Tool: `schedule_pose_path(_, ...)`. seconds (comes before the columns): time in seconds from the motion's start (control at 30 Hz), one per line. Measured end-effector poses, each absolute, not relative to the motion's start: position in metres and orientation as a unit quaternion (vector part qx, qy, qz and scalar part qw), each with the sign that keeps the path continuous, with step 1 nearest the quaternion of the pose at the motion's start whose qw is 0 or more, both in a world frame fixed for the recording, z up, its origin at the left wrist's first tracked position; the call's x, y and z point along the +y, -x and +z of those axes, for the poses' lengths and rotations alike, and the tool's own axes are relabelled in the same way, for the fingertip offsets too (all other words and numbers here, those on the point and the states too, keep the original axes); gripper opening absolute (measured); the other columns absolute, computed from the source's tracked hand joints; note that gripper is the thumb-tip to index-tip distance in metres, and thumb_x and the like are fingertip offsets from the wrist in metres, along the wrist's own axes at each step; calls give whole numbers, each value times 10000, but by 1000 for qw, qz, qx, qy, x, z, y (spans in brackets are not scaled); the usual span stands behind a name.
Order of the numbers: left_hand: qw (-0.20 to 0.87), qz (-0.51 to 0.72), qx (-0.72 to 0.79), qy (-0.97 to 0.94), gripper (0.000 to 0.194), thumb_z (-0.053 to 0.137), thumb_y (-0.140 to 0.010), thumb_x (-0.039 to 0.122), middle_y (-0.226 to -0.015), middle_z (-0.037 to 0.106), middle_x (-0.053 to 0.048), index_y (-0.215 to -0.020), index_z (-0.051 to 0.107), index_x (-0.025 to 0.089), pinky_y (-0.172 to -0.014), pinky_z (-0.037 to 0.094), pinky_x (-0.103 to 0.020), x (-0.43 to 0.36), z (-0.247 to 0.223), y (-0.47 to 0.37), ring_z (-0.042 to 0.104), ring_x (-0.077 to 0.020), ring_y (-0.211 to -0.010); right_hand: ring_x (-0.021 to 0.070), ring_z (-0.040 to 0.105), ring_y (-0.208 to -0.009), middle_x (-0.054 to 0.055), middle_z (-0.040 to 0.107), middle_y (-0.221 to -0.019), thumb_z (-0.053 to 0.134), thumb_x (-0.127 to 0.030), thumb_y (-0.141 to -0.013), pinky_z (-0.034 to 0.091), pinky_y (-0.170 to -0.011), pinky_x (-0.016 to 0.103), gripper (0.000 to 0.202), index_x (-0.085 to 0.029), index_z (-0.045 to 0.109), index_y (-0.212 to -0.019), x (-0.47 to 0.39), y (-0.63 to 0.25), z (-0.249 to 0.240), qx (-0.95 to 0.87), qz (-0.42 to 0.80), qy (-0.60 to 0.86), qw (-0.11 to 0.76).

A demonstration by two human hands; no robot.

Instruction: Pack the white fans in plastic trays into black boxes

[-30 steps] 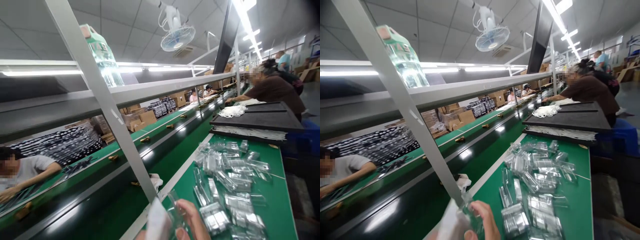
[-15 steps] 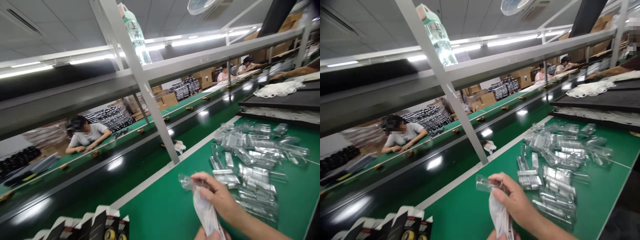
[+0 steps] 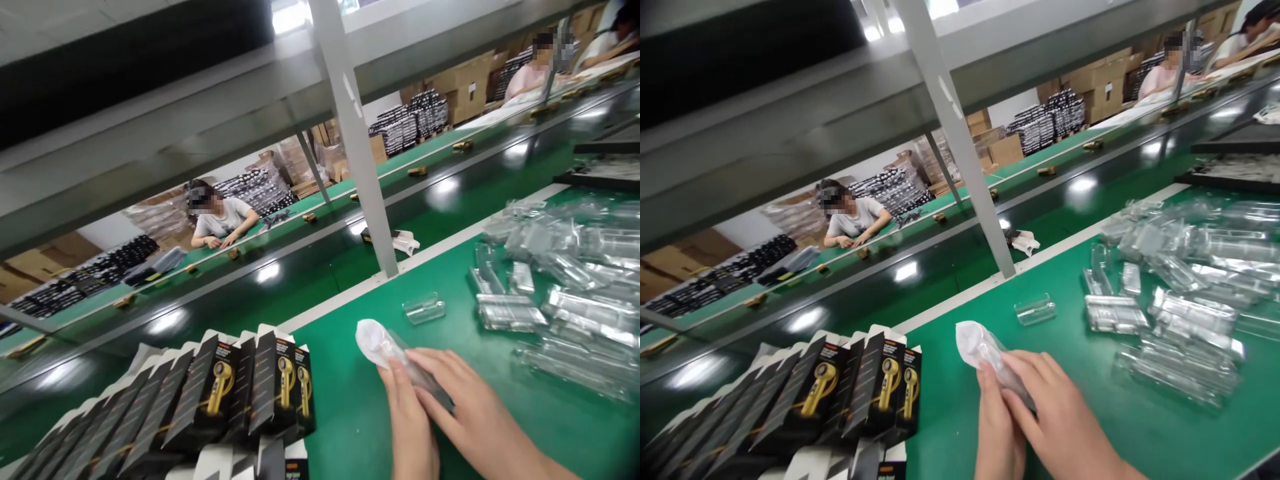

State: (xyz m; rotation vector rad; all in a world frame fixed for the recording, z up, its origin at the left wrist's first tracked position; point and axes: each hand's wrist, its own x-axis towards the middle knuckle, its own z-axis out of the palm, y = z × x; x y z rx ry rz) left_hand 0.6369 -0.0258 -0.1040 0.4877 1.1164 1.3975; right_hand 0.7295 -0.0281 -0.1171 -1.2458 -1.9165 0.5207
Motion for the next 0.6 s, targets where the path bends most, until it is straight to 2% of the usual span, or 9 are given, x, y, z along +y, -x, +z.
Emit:
schedule_pose_path(0.1, 630, 584, 451, -241, 611, 549, -863, 441, -1184, 590, -103, -1363, 288, 207, -983, 421, -314, -26, -101, -633, 545, -213, -1151, 237, 544, -1101, 68, 576, -1236, 470, -276, -934, 499, -903, 441, 356, -283, 468, -1290, -29, -733, -124, -776, 144, 498, 358)
schedule_pose_path(0.17, 635, 586, 444, -238, 575, 540, -878, 381, -1177, 589, -100, -1360, 279, 207, -987, 417, -316, -24, -98, -628, 557, -207, -1132, 260, 525, -1147, 65, 567, -1265, 516, -306, -911, 492, -926, 457, 383, -294, 488, -1292, -29, -741, -121, -795, 138, 488, 333)
schedule_pose_path(0.23, 637, 590, 442, -225, 568, 552, -871, 351, -1208, 571, -103, -1354, 292, 201, -992, 411, -315, -25, -96, -624, 546, -212, -1146, 259, 481, -1218, 41, 517, -1338, 514, -357, -909, 482, -962, 433, 421, -329, 462, -1326, -28, -750, -115, -789, 186, 487, 325)
schedule_pose_path(0.33, 652, 585, 427, -224, 603, 556, -863, 336, -1262, 538, -113, -1373, 268, 191, -1008, 397, -315, -30, -92, -627, 502, -224, -1203, 241, 413, -1291, 15, 400, -1449, 436, -433, -937, 433, -1017, 408, 494, -360, 332, -1415, -24, -756, -108, -739, 304, 504, 328)
schedule_pose_path(0.4, 642, 574, 436, -263, 602, 521, -877, 333, -1295, 522, -125, -1394, 255, 178, -1025, 377, -315, -35, -89, -629, 474, -225, -1235, 239, 393, -1306, 6, 390, -1461, 409, -459, -943, 380, -1055, 411, 502, -356, 317, -1426, -20, -756, -107, -720, 379, 490, 313)
schedule_pose_path(0.5, 566, 474, 523, -425, 568, 502, -876, 369, -1325, 514, -120, -1393, 341, 198, -1015, 384, -338, -38, -75, -615, 487, -242, -1219, 268, 438, -1273, 13, 467, -1410, 431, -496, -921, 395, -1042, 398, 486, -328, 425, -1377, -13, -757, -110, -693, 451, 467, 314)
schedule_pose_path(0.6, 348, 281, 652, -612, 619, 567, -823, 444, -1362, 488, -124, -1373, 408, 208, -1009, 379, -413, -32, -46, -569, 478, -299, -1213, 302, 435, -1269, 16, 494, -1389, 474, -535, -885, 438, -1002, 379, 514, -313, 460, -1349, -1, -769, -110, -652, 460, 502, 333)
